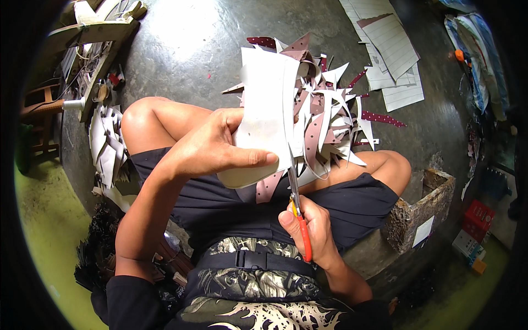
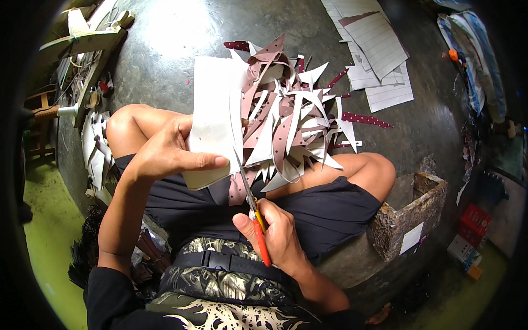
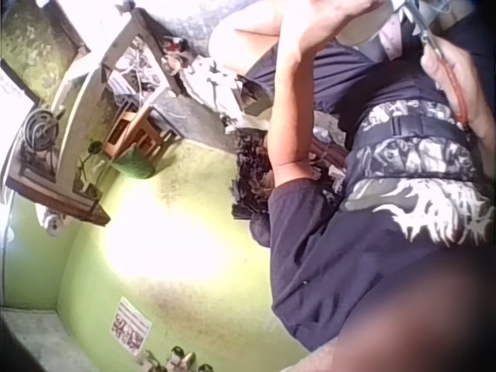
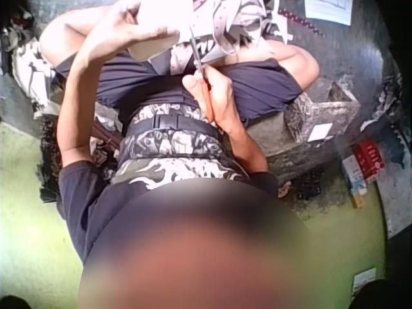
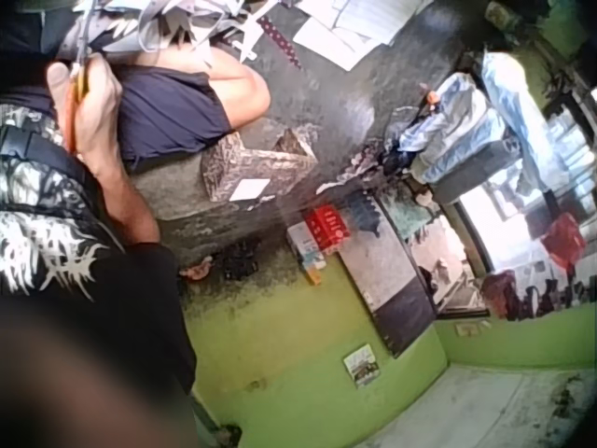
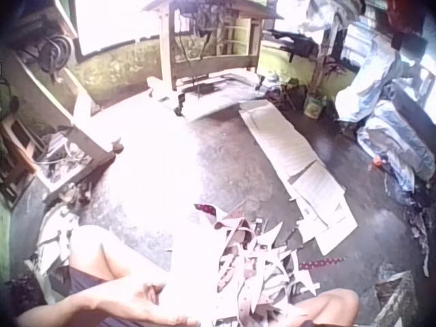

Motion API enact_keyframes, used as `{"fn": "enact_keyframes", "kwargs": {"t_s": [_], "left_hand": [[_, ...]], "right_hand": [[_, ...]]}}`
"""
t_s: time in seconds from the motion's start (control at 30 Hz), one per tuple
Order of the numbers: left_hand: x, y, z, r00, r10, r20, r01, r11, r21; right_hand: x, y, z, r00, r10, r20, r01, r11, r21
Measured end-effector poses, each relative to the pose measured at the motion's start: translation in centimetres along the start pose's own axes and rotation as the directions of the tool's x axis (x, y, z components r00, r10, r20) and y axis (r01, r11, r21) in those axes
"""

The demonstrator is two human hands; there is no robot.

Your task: The person sits cross-legged on the floor and uses red-handled scissors to cut white paper along pre-drawn lines. They repeatedly rotate the paper and trim edges, accumulating cut pieces on the floor.

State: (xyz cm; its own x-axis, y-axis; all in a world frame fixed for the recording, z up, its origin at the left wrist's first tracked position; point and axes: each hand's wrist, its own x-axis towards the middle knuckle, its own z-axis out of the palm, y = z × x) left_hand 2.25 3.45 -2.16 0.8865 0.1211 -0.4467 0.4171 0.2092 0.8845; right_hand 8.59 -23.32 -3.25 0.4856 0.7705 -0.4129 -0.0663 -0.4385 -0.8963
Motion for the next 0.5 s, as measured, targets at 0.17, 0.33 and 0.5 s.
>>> {"fn": "enact_keyframes", "kwargs": {"t_s": [0.17,0.33,0.5], "left_hand": [[-0.18,0.14,0.08,0.998,-0.052,0.028,0.054,0.997,-0.051],[-0.32,-0.08,0.31,0.998,0.063,0.008,-0.063,0.998,0.021],[-0.15,-0.62,0.67,0.993,0.056,-0.101,-0.072,0.982,-0.172]], "right_hand": [[-0.21,0.59,0.26,0.998,-0.03,-0.057,0.028,0.999,-0.047],[-0.67,0.84,0.59,0.995,-0.008,-0.1,0.009,1.0,0.006],[-0.42,0.8,0.35,0.997,-0.035,-0.065,0.035,0.999,-0.008]]}}
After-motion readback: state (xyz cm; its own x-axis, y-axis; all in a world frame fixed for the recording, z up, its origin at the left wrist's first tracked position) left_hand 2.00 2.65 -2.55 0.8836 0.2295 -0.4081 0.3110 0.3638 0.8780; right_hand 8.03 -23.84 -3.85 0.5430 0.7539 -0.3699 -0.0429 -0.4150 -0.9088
